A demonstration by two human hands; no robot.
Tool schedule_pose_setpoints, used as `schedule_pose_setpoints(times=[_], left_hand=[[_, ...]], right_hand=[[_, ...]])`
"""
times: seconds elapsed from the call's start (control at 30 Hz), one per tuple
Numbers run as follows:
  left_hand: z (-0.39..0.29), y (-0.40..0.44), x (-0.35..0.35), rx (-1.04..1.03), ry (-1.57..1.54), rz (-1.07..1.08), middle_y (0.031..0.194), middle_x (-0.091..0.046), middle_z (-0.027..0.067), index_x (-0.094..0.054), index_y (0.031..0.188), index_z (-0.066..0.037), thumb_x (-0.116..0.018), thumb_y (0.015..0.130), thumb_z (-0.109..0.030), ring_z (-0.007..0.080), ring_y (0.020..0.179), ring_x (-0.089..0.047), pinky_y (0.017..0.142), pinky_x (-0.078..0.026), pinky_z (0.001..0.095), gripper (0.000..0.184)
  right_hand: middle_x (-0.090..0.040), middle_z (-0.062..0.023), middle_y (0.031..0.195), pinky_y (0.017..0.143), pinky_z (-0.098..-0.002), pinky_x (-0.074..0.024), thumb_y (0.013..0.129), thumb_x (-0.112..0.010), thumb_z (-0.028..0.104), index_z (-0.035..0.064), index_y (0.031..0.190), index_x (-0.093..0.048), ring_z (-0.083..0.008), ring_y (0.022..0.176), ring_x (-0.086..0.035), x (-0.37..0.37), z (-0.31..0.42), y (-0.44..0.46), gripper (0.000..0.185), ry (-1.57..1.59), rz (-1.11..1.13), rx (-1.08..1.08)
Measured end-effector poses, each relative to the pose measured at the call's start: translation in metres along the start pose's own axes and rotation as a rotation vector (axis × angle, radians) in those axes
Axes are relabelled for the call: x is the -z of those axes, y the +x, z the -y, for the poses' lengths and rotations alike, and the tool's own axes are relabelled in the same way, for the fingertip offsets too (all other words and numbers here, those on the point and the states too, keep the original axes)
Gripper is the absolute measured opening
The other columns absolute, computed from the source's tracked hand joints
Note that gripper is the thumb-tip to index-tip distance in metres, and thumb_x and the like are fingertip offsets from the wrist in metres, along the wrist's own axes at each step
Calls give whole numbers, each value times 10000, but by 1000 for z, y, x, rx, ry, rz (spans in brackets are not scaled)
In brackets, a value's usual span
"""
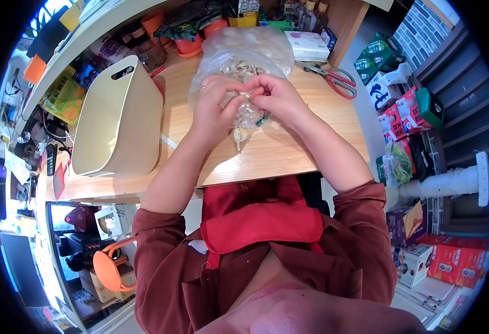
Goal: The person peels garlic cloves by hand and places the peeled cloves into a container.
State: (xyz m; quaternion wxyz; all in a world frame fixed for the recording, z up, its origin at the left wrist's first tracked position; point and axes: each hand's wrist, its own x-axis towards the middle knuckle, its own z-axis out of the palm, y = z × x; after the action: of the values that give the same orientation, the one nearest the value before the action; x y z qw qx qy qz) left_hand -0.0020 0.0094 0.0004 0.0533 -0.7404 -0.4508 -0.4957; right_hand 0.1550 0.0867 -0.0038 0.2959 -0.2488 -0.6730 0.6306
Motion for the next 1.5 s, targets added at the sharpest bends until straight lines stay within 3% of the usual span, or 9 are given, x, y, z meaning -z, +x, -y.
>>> schedule_pose_setpoints(times=[0.1,0.2,0.33,0.5,0.63,0.83,1.1,1.33,1.5], left_hand=[[3,-8,-1,406,-281,-38,839,-577,45,-564,879,-46,-614,737,11,165,826,-536,722,-430,282,161],[-2,-6,-1,580,-711,-78,872,-551,14,-520,975,-31,-558,837,-37,75,783,-501,704,-414,212,143],[4,-5,0,662,-815,-116,896,-554,39,-513,978,-26,-533,861,-59,98,754,-524,687,-431,216,124],[-5,2,7,704,-1063,-193,826,-565,40,-521,1026,-19,-504,884,-82,106,745,-548,661,-443,215,157],[2,-2,8,761,-1123,-83,781,-567,39,-535,1016,-13,-488,894,-94,93,693,-548,609,-443,196,155],[2,-2,11,810,-1154,-111,747,-560,27,-540,959,-23,-494,897,-123,79,628,-531,542,-423,175,126],[4,-5,6,817,-933,-3,677,-519,0,-528,880,-66,-547,876,-185,54,484,-442,408,-298,171,121],[-6,-4,5,825,-892,12,689,-530,12,-518,921,-24,-576,850,-124,46,498,-456,420,-335,175,136],[-11,-2,4,700,-850,49,734,-538,16,-509,993,-26,-555,846,-75,60,532,-484,446,-358,169,161]], right_hand=[[-539,9,694,548,-198,-419,704,-544,-49,-2,910,-600,-60,600,-502,0,-2,-1,218,-181,-44,84],[-545,14,683,558,-193,-415,707,-547,-38,10,881,-622,-49,604,-499,-2,-1,-2,196,-313,-86,144],[-554,-8,687,569,-205,-424,699,-555,-21,24,854,-635,-57,608,-508,-3,-2,-2,180,-473,-124,228],[-592,-84,763,624,-277,-462,704,-566,0,46,847,-642,-191,683,-577,-2,-1,-3,169,-687,-223,384],[-598,-118,841,688,-321,-469,730,-560,-4,56,886,-638,-283,795,-580,1,-7,2,185,-839,-250,507],[-592,-97,896,718,-356,-471,727,-591,34,67,893,-629,-269,856,-562,-3,-1,2,173,-752,-212,780],[-576,-70,827,671,-332,-461,709,-669,107,75,894,-600,-250,791,-559,-9,8,-7,199,-627,-124,715],[-574,-65,761,639,-319,-459,726,-662,111,57,855,-584,-233,732,-567,-9,7,-8,161,-673,-138,713],[-591,-82,754,611,-288,-454,771,-634,123,37,847,-597,-194,685,-575,-9,6,-8,121,-389,-168,463]])
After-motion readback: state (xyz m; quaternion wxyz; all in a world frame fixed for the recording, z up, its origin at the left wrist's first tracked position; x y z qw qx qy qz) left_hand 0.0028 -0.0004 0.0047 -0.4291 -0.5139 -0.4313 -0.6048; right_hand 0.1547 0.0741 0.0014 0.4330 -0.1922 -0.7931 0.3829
